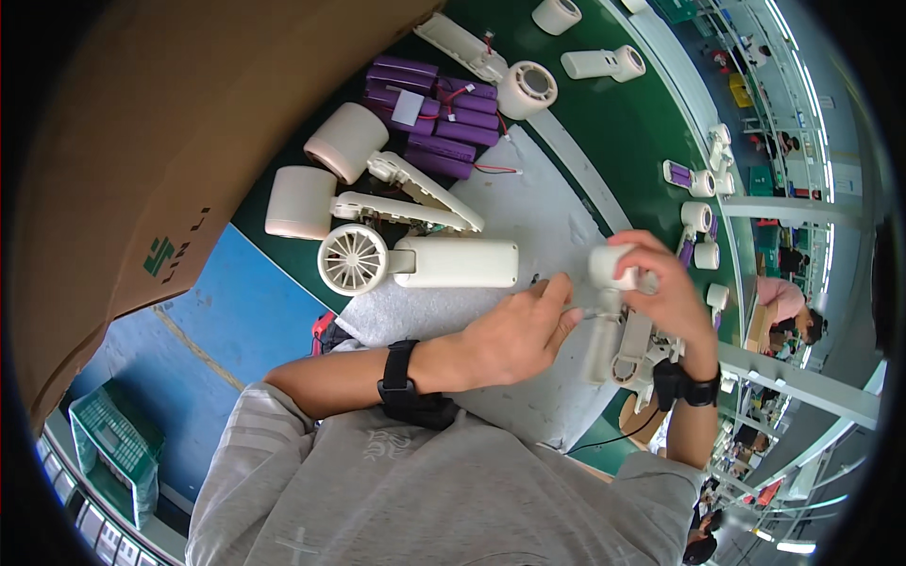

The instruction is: The person assembles portable electric fans by connecting battery packs to circuit boards, testing the digital displays, and fitting the batteries inside the fan handle housings by hand.

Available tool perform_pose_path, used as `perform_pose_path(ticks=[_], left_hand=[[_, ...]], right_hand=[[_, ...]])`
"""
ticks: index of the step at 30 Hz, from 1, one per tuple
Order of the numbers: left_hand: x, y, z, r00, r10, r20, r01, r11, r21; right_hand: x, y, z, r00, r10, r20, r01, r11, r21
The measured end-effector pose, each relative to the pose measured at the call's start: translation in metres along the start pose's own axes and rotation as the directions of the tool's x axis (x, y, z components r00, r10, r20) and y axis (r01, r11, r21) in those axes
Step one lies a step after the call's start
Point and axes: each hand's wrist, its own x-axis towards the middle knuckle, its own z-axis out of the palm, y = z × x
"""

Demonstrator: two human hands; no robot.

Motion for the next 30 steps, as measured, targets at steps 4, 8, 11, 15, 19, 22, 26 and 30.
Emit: perform_pose_path(ticks=[4, 8, 11, 15, 19, 22, 26, 30], left_hand=[[0.002, -0.005, 0.004, 0.993, 0.115, -0.001, -0.114, 0.985, 0.130], [0.006, -0.010, 0.002, 0.983, 0.178, 0.035, -0.181, 0.943, 0.278], [0.010, -0.010, 0.000, 0.980, 0.176, 0.089, -0.196, 0.922, 0.335], [0.012, -0.008, 0.002, 0.978, 0.182, 0.100, -0.206, 0.914, 0.349], [0.011, -0.004, 0.003, 0.994, 0.093, 0.061, -0.108, 0.939, 0.327], [0.009, -0.007, 0.003, 0.998, 0.056, 0.030, -0.062, 0.952, 0.300], [0.011, -0.012, -0.001, 0.990, 0.135, 0.027, -0.138, 0.957, 0.255], [0.010, -0.014, 0.000, 0.964, 0.262, 0.047, -0.265, 0.929, 0.260]], right_hand=[[0.013, -0.051, 0.025, 0.980, 0.196, -0.022, -0.196, 0.980, -0.015], [0.057, -0.057, 0.013, 0.999, -0.009, -0.038, 0.005, 0.994, -0.113], [0.111, -0.047, 0.034, 0.983, -0.127, -0.129, 0.088, 0.958, -0.273], [0.155, -0.036, 0.045, 1.000, 0.020, -0.006, -0.020, 0.945, -0.327], [0.154, -0.045, 0.044, 0.999, -0.049, -0.023, 0.040, 0.953, -0.301], [0.145, -0.050, 0.037, 0.975, -0.153, -0.162, 0.135, 0.984, -0.117], [0.100, -0.077, 0.016, 0.837, -0.307, -0.454, 0.283, 0.951, -0.122], [-0.001, -0.084, -0.001, 0.714, -0.183, -0.676, 0.311, 0.948, 0.072]])
